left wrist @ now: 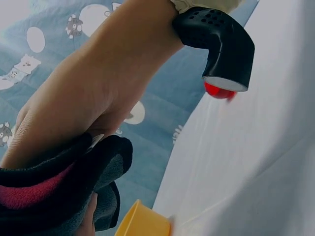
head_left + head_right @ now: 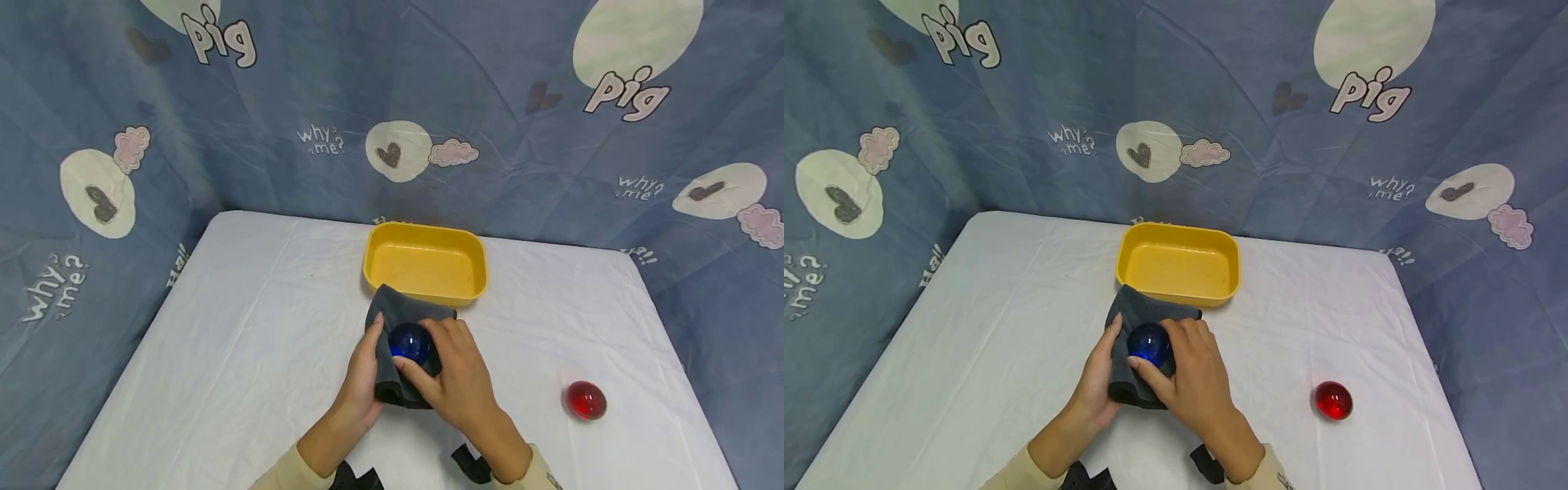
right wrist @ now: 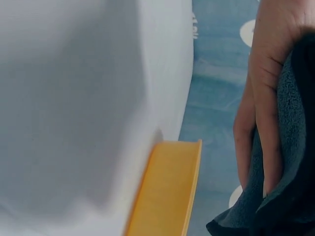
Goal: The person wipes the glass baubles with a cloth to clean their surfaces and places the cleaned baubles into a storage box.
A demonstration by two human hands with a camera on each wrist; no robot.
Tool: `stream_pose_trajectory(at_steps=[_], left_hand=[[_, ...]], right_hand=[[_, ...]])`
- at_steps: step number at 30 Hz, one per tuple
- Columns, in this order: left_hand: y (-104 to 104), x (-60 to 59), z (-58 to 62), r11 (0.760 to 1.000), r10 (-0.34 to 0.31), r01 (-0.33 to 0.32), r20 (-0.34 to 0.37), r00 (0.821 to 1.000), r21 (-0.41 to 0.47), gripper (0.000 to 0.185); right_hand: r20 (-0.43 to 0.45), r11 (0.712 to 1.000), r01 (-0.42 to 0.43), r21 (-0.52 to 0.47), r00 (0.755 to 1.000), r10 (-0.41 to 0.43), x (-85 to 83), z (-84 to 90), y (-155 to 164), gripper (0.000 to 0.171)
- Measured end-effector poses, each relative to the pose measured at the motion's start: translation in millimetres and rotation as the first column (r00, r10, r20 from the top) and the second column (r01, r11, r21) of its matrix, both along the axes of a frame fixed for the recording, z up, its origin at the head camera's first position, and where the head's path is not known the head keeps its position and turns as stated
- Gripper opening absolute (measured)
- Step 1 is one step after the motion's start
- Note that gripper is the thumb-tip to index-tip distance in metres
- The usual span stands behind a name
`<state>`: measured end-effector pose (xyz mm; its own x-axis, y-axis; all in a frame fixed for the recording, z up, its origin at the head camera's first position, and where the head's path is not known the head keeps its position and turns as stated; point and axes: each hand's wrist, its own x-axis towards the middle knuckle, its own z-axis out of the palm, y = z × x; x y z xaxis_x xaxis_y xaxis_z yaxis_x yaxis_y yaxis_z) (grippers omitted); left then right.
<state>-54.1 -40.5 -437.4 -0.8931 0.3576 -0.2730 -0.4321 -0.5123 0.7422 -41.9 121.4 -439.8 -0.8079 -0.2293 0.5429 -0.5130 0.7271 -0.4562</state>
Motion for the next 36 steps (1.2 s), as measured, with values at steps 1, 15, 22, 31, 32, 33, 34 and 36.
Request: stream_pose_trajectory(at_steps=[1,15,22,31,32,33,34,36], left_hand=[[0.5,0.3,0.0,1.000,0.002,-0.002,0.004,1.000,0.000,0.068],[-1.2,-5.3,0.7,1.000,0.012,-0.012,-0.001,1.000,0.026,0.065],[-0.9,-4.9,-0.5,1.000,0.006,-0.007,0.017,1.000,0.024,0.066],[0.1,-0.8,-0.2,1.000,-0.007,0.007,0.029,1.000,-0.009,0.071],[0.2,-0.2,-0.4,1.000,-0.006,0.007,0.031,1.000,-0.015,0.071],[0.3,0.3,-0.6,1.000,-0.007,0.008,0.032,0.999,-0.017,0.071],[0.3,0.4,-0.6,1.000,-0.008,0.008,0.033,0.999,-0.017,0.071],[0.3,0.8,-0.3,1.000,-0.009,0.010,0.033,0.999,-0.017,0.071]], right_hand=[[-0.001,1.000,0.010,0.002,1.000,-0.010,-0.6,0.4,-0.2,0.062],[-0.004,0.998,-0.063,0.029,0.998,0.063,2.7,-2.5,2.2,0.073],[-0.037,0.996,-0.082,0.043,0.996,0.084,1.2,-1.3,2.7,0.060],[-0.033,0.997,-0.063,0.035,0.997,0.064,-0.3,1.2,3.4,0.057],[-0.035,0.998,-0.059,0.032,0.998,0.060,-0.4,1.1,3.4,0.057],[-0.035,0.998,-0.053,0.028,0.998,0.054,-0.5,1.0,3.3,0.057],[-0.035,0.999,-0.049,0.024,0.998,0.049,-0.8,1.1,3.0,0.058],[-0.036,0.999,-0.038,0.017,0.999,0.038,-1.5,1.2,2.6,0.057]])
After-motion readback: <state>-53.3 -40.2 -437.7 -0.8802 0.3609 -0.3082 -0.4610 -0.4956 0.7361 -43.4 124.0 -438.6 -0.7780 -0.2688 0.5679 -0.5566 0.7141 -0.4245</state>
